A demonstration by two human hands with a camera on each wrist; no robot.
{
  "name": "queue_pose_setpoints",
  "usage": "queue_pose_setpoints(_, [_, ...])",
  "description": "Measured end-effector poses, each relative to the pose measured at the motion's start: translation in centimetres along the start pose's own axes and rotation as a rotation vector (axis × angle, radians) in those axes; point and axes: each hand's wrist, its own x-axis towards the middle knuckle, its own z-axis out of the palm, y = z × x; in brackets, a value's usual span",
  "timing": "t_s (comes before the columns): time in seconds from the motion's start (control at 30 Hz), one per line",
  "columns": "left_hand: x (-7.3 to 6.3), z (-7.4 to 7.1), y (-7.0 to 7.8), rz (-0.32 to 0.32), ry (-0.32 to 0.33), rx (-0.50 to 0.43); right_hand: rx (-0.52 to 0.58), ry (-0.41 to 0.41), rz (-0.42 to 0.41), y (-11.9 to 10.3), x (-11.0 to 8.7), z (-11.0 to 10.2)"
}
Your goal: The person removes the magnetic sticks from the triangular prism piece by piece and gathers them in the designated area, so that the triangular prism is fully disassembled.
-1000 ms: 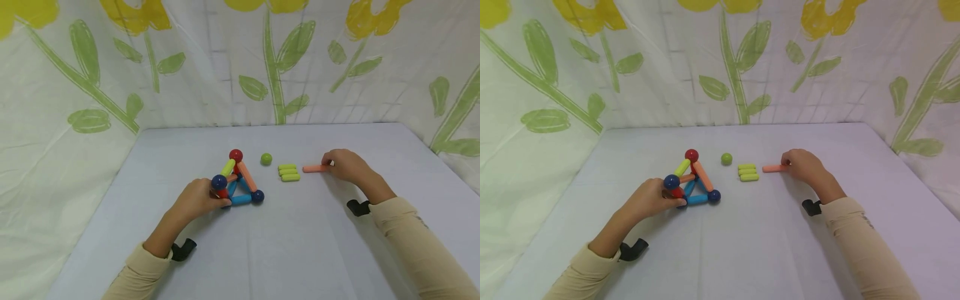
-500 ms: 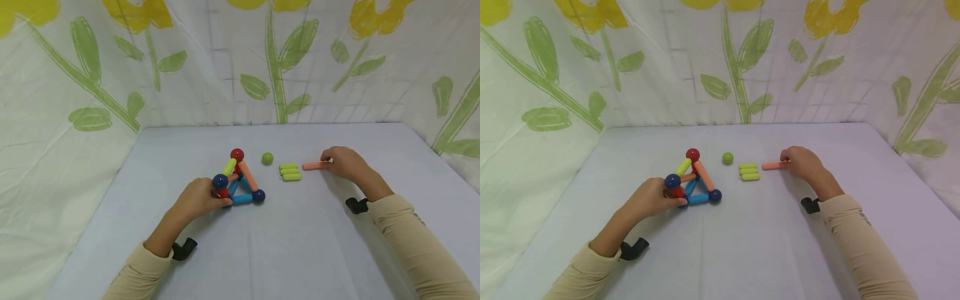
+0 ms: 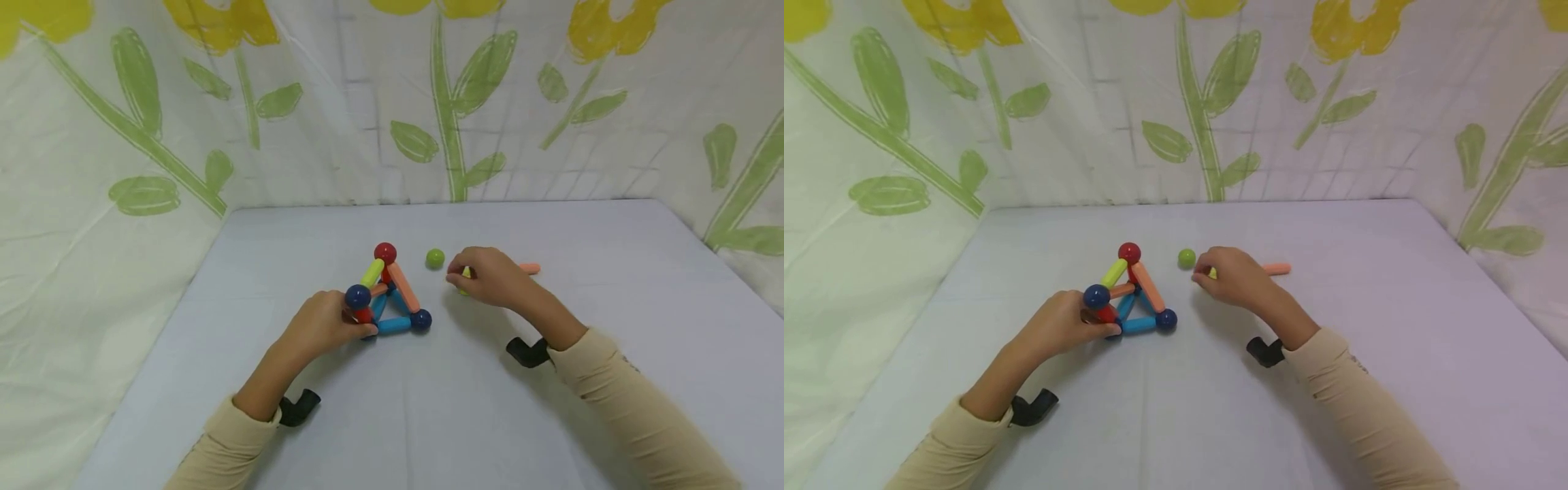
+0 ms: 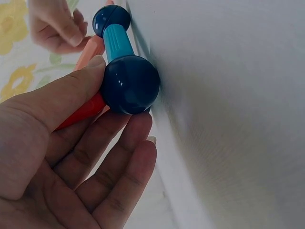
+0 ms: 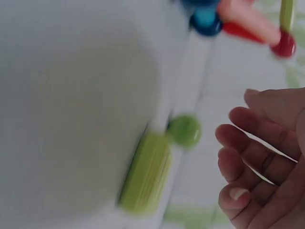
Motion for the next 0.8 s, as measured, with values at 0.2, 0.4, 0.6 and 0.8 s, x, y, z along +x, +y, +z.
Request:
queue_pose_setpoints(0.2, [0.0, 0.0, -0.1, 0.004, 0.002, -0.015, 0.153, 0.04, -0.087, -3.6, 2.1, 1.8])
queue_pose_setpoints(0.4, [0.0, -0.1, -0.2, 0.04, 0.005, -0.019, 0.283, 0.054, -0.147, -5.0, 4.4, 2.4])
queue_pose_setpoints(0.6, [0.0, -0.1, -0.3, 0.053, 0.002, -0.026, 0.372, -0.014, -0.236, -5.3, 6.3, 2.7])
queue_pose_setpoints(0.8, [0.0, -0.1, -0.4, 0.062, -0.003, -0.033, 0.464, -0.049, -0.145, -5.8, 6.9, 2.7])
